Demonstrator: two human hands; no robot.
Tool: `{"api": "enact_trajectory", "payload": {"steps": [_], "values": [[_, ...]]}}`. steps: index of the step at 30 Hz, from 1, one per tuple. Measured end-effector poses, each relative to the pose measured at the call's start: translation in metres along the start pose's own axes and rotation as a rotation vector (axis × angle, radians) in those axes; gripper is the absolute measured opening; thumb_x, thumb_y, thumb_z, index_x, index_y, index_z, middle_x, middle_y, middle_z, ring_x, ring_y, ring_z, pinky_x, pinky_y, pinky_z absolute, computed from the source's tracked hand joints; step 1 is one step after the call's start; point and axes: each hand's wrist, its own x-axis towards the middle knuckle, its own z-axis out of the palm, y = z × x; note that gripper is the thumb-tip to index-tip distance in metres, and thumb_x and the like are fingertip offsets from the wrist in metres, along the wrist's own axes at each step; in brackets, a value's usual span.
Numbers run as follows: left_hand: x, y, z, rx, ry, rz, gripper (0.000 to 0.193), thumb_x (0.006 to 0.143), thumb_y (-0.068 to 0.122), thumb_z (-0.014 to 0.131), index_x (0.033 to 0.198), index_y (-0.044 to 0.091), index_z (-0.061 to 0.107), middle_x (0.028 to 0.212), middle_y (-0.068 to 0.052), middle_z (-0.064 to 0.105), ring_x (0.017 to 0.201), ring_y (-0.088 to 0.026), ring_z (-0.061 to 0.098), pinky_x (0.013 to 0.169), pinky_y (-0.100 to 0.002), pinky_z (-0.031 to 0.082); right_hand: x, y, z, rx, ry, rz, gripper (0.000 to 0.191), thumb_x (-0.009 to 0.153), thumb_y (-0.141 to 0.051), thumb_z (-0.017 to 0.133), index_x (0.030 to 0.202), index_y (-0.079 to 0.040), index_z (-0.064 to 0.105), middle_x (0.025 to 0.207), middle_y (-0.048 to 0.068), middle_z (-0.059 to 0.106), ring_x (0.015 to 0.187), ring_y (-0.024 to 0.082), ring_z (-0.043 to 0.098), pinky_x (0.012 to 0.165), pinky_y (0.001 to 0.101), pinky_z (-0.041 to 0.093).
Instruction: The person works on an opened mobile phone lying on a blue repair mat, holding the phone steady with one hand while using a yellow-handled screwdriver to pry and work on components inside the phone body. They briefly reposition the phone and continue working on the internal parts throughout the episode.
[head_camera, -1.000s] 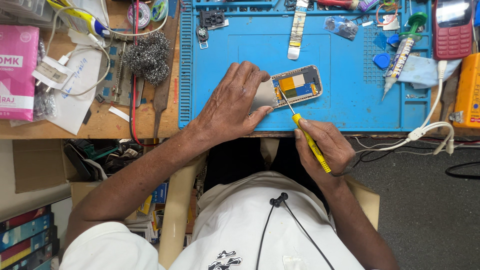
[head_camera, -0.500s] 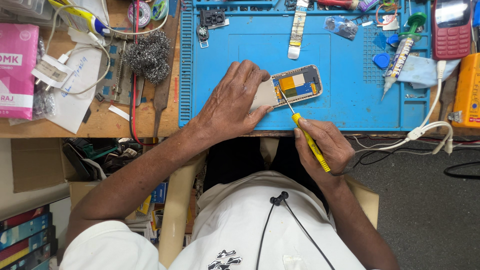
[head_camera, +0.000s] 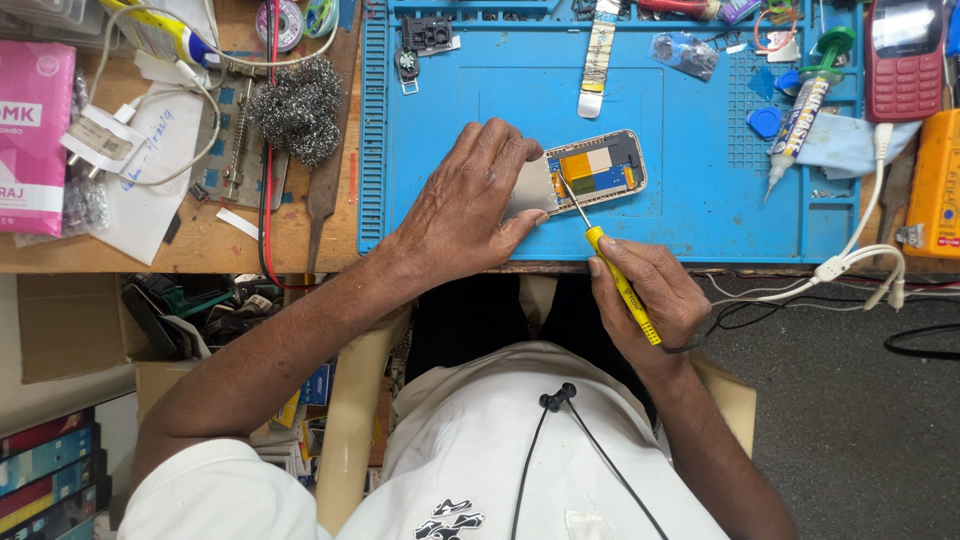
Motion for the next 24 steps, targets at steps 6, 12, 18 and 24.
{"api": "enact_trajectory", "payload": {"steps": [6, 12, 18, 24], "values": [[-0.0006, 0.0004, -0.0003, 0.0, 0.003, -0.01, 0.061, 0.084, 0.026, 0.084, 0.128, -0.003, 0.055, 0.113, -0.016, 0.051, 0.107, -0.03, 0.053, 0.096, -0.046, 0.051, -0.0003, 0.0001, 0.001, 0.002, -0.001, -0.008, 0.029, 0.093, 0.005, 0.08, 0.119, -0.004, 0.072, 0.108, 0.013, 0.075, 0.097, 0.02, 0.075, 0.083, 0.0311, 0.063], [-0.001, 0.002, -0.0023, 0.003, -0.007, -0.027, 0.061, 0.083, 0.026, 0.084, 0.128, -0.003, 0.055, 0.114, -0.016, 0.052, 0.108, -0.03, 0.053, 0.096, -0.047, 0.051, 0.0004, 0.0001, 0.0016, 0.011, -0.003, -0.011, 0.03, 0.093, 0.005, 0.08, 0.12, -0.004, 0.072, 0.109, 0.013, 0.075, 0.098, 0.021, 0.075, 0.084, 0.0311, 0.063], [-0.0004, 0.0035, -0.0038, -0.012, 0.011, -0.018, 0.06, 0.083, 0.025, 0.084, 0.128, -0.002, 0.055, 0.114, -0.015, 0.052, 0.109, -0.03, 0.054, 0.097, -0.046, 0.051, 0.0015, -0.0017, 0.0012, -0.009, 0.001, -0.016, 0.03, 0.092, 0.006, 0.081, 0.119, -0.004, 0.072, 0.108, 0.013, 0.075, 0.096, 0.021, 0.075, 0.083, 0.0321, 0.062], [0.0001, 0.0039, -0.0038, -0.001, 0.001, -0.03, 0.06, 0.083, 0.026, 0.084, 0.128, -0.002, 0.055, 0.114, -0.015, 0.052, 0.109, -0.031, 0.053, 0.096, -0.046, 0.051, 0.001, -0.0007, 0.0006, 0.001, -0.001, -0.006, 0.029, 0.092, 0.006, 0.08, 0.119, -0.004, 0.072, 0.108, 0.013, 0.075, 0.096, 0.021, 0.075, 0.084, 0.0317, 0.063]]}}
